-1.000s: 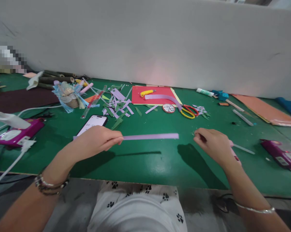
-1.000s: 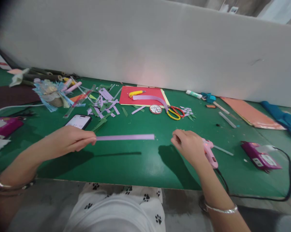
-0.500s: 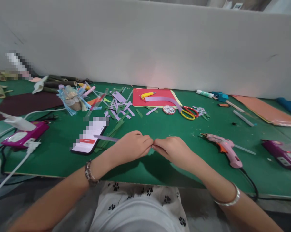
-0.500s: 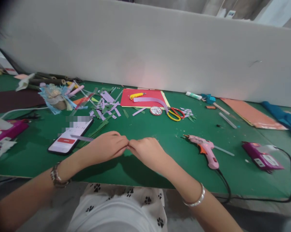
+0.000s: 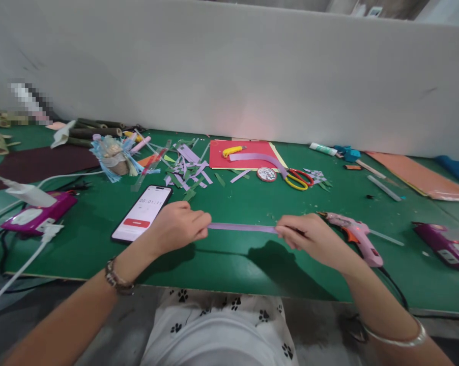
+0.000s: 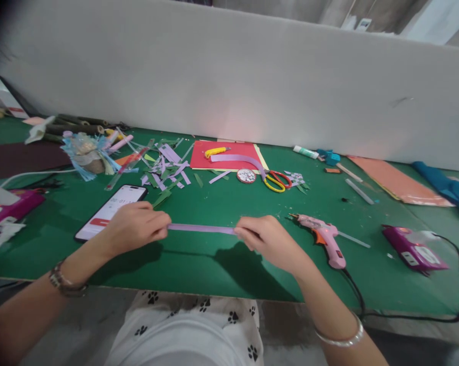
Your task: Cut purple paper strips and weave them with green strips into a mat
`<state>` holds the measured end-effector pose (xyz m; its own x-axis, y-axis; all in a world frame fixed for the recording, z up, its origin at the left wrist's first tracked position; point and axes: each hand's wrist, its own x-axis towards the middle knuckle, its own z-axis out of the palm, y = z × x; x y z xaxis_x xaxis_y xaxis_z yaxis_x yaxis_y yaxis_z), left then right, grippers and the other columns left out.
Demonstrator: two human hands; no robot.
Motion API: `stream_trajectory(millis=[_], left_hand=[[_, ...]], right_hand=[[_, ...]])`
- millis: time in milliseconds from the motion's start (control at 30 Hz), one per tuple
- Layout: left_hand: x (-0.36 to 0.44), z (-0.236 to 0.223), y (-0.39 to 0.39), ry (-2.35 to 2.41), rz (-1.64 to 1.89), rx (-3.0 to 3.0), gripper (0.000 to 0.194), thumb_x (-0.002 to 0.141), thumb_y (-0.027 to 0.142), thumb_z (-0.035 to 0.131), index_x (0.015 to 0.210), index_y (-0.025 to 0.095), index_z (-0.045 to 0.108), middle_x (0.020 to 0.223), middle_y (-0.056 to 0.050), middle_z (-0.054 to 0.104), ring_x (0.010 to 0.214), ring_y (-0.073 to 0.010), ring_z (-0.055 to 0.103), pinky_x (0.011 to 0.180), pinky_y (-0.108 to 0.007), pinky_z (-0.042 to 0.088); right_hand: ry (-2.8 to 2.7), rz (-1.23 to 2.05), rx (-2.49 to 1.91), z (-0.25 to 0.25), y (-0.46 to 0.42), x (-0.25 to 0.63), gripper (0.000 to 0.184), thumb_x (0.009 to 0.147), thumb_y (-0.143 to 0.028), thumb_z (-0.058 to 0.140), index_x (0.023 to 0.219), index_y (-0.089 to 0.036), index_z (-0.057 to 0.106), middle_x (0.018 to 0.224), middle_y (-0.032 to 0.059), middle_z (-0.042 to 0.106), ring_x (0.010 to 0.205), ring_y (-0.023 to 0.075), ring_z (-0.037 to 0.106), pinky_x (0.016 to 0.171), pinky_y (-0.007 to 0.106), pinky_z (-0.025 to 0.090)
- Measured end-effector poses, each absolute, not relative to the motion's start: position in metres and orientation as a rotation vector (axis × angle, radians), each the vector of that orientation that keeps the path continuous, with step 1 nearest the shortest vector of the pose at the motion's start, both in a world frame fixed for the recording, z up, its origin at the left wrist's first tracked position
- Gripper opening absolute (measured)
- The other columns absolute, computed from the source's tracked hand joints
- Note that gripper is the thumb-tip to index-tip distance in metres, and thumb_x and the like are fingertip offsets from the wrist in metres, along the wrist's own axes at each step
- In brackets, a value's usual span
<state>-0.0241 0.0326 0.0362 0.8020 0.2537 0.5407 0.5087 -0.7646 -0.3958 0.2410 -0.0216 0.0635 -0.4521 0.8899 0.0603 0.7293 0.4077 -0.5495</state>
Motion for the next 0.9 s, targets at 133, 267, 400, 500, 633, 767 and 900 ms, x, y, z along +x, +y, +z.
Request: stream_trajectory(millis=[133, 267, 400, 500, 633, 767, 900], left_hand=[[-0.060, 0.038, 0.040, -0.800, -0.562, -2.388, 0.032, 0.078, 0.010, 0.034, 0.051, 0.020, 0.046, 0.040, 0.004, 0.048, 0.040, -0.0100, 0.043, 0.048, -0.022, 0.032], [-0.071, 0.039, 0.040, -1.073, -0.629, -2.387, 0.032, 0.081, 0.015, 0.033, 0.056, 0.020, 0.051, 0.045, 0.001, 0.052, 0.047, -0.0135, 0.049, 0.053, -0.026, 0.036], [-0.033, 0.042, 0.019, -0.959, -0.810, -2.742, 0.029, 0.085, 0.026, 0.030, 0.090, 0.015, 0.057, 0.088, -0.007, 0.064, 0.082, -0.0171, 0.057, 0.070, -0.027, 0.041], [-0.001, 0.043, 0.003, -0.872, -0.595, -3.122, 0.026, 0.086, 0.032, 0.037, 0.095, 0.017, 0.056, 0.087, -0.004, 0.064, 0.079, -0.0155, 0.057, 0.069, -0.025, 0.040], [0.015, 0.038, -0.003, -0.963, -0.280, -3.203, 0.033, 0.091, 0.028, 0.032, 0.070, 0.018, 0.056, 0.057, 0.002, 0.058, 0.054, -0.0136, 0.051, 0.056, -0.024, 0.034], [0.017, 0.037, -0.001, -0.979, -0.276, -3.202, 0.033, 0.090, 0.025, 0.034, 0.067, 0.018, 0.056, 0.053, 0.002, 0.056, 0.051, -0.0131, 0.049, 0.052, -0.023, 0.029], [0.013, 0.042, 0.002, -1.007, -0.231, -3.289, 0.035, 0.091, 0.028, 0.033, 0.069, 0.019, 0.059, 0.044, 0.004, 0.052, 0.047, -0.0122, 0.047, 0.053, -0.023, 0.028]], right_hand=[[-2.263, 0.601, -1.541, 0.068, -0.032, 0.269, 0.034, 0.087, -0.033, 0.035, 0.057, -0.019, 0.044, 0.045, -0.0041, 0.048, 0.041, 0.0078, 0.042, 0.045, 0.019, 0.030], [-2.311, 0.449, -1.608, 0.067, -0.036, 0.274, 0.034, 0.088, -0.034, 0.033, 0.060, -0.020, 0.045, 0.046, -0.0033, 0.049, 0.043, 0.0090, 0.043, 0.048, 0.021, 0.032], [-2.600, 0.341, -1.421, 0.066, -0.034, 0.246, 0.029, 0.090, -0.028, 0.033, 0.073, -0.019, 0.055, 0.062, 0.0018, 0.059, 0.056, 0.0121, 0.051, 0.054, 0.022, 0.034], [-2.696, 0.210, -1.289, 0.065, -0.030, 0.225, 0.025, 0.087, -0.021, 0.036, 0.072, -0.018, 0.056, 0.059, 0.0013, 0.057, 0.055, 0.0119, 0.049, 0.053, 0.022, 0.032], [-2.636, -0.001, -1.147, 0.059, -0.026, 0.209, 0.022, 0.079, -0.012, 0.040, 0.063, -0.017, 0.054, 0.053, -0.0002, 0.054, 0.050, 0.0102, 0.045, 0.057, 0.022, 0.033], [-2.581, -0.113, -0.997, 0.048, -0.023, 0.196, 0.021, 0.072, -0.010, 0.040, 0.055, -0.017, 0.050, 0.045, -0.0023, 0.052, 0.042, 0.0081, 0.039, 0.054, 0.021, 0.030], [-2.499, -0.221, -0.987, 0.041, -0.019, 0.196, 0.019, 0.064, -0.009, 0.040, 0.049, -0.017, 0.048, 0.039, -0.0043, 0.048, 0.037, 0.0067, 0.033, 0.049, 0.021, 0.026]])
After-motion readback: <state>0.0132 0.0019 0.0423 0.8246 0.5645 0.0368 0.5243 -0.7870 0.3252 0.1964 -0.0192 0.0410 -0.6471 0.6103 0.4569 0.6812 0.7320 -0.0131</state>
